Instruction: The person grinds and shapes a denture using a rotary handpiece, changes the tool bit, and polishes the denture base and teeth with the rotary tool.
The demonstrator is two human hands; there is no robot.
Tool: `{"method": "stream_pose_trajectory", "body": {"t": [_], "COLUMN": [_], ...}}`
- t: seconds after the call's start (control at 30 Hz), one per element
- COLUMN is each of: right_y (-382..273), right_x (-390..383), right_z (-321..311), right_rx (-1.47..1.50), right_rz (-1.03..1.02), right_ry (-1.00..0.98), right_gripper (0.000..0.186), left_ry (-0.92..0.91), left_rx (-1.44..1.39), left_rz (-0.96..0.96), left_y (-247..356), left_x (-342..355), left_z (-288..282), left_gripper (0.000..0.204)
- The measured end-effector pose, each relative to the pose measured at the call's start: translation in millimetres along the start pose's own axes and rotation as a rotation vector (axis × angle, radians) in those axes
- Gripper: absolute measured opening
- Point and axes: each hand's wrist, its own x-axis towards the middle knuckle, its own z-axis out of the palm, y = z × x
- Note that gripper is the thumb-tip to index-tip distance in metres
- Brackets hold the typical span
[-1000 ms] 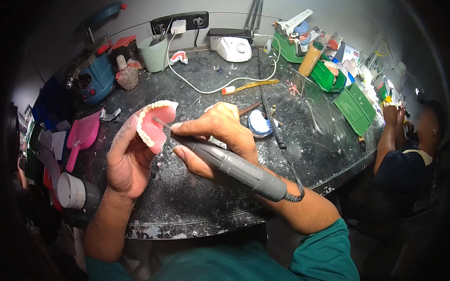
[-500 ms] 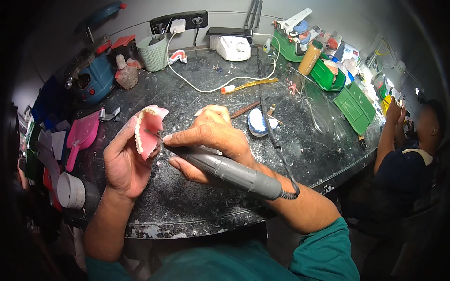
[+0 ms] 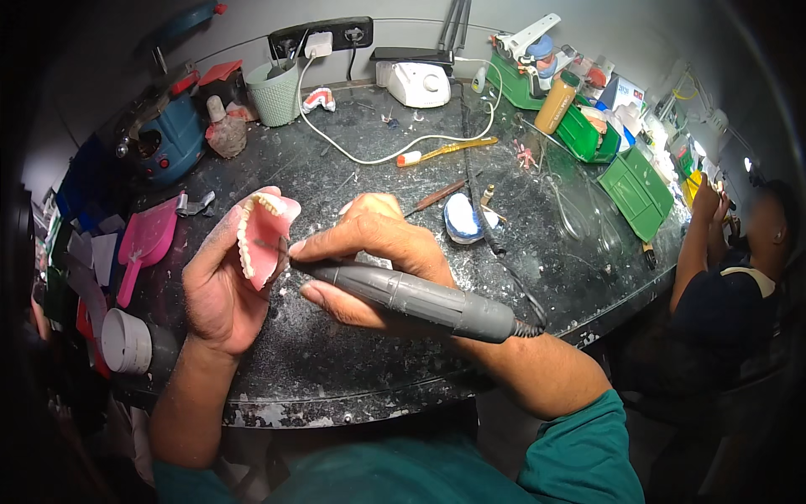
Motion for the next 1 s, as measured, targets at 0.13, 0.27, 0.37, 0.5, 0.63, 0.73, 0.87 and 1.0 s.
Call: {"method": "stream_pose_trajectory", "body": {"t": [0.13, 0.27, 0.37, 0.5, 0.63, 0.73, 0.87, 1.0], "right_y": [4.0, -0.4, 0.7, -4.3, -3.8, -8.3, 0.9, 2.1], "right_x": [-0.9, -1.9, -0.6, -0.4, -2.4, -3.4, 5.4, 0.6], "right_z": [-1.8, -5.5, -0.8, -2.8, -8.0, -14.3, -0.4, 3.9], "right_rx": [0.019, 0.076, 0.099, 0.14, 0.615, 0.643, 0.22, 0.316], "right_rz": [-0.021, 0.021, 0.023, 0.056, 0.132, 0.235, 0.251, 0.401], "right_ry": [0.012, -0.124, -0.024, 0.0, -0.046, 0.252, 0.187, 0.122], "right_gripper": [0.034, 0.034, 0.031, 0.03, 0.023, 0.023, 0.028, 0.037], "left_ry": [0.111, -0.004, -0.049, 0.098, -0.047, 0.005, 0.068, -0.01], "left_rx": [0.094, -0.013, -0.033, 0.068, 0.019, 0.415, 0.551, 0.562], "left_rz": [0.033, -0.004, -0.004, 0.022, 0.032, 0.193, 0.345, 0.282], "left_y": [-1.5, 0.4, 1.0, -1.7, 3.6, 2.7, -0.8, -4.0], "left_x": [0.6, 1.0, 1.1, 2.0, 2.2, 7.4, 4.6, 9.7], "left_z": [9.6, 0.8, -1.7, 13.2, -4.1, -1.9, 4.7, -3.3], "left_gripper": [0.043, 0.041, 0.041, 0.043, 0.04, 0.037, 0.03, 0.03]}}
